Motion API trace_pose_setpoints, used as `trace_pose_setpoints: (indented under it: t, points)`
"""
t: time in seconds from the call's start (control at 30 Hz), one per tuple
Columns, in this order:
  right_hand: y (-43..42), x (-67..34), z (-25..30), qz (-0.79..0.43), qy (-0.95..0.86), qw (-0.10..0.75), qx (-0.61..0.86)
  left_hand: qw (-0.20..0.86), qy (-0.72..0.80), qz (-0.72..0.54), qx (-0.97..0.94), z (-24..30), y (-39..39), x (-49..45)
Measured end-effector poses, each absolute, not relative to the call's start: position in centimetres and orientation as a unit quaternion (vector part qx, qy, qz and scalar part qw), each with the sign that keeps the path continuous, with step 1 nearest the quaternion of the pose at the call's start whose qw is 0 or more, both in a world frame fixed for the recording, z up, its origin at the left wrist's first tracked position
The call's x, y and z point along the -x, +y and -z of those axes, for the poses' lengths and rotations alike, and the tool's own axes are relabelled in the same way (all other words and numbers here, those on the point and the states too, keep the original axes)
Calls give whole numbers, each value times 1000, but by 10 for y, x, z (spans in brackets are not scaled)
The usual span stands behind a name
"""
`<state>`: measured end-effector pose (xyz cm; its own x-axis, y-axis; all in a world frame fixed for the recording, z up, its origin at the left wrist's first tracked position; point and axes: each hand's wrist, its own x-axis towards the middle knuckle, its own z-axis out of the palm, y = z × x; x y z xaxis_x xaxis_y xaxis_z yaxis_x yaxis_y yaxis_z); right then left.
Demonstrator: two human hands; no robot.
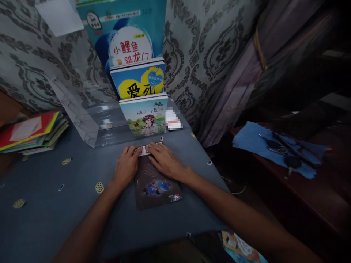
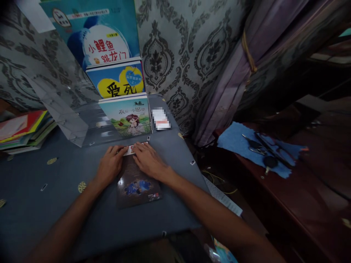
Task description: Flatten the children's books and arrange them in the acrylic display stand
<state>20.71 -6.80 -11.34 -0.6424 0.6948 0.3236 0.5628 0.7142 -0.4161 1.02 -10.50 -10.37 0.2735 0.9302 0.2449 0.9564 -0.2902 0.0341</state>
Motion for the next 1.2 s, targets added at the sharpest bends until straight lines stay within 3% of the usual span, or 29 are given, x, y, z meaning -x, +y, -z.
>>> trace_pose_setpoints:
  t: [0.83, 1.2]
  points:
    - [-76, -218, 106, -139, -864, 234, 423, 95, -533, 41, 840, 89, -87, -42]
    - [-65, -220, 117, -184, -834, 297, 428, 94, -528, 68, 841, 91, -76, -46]
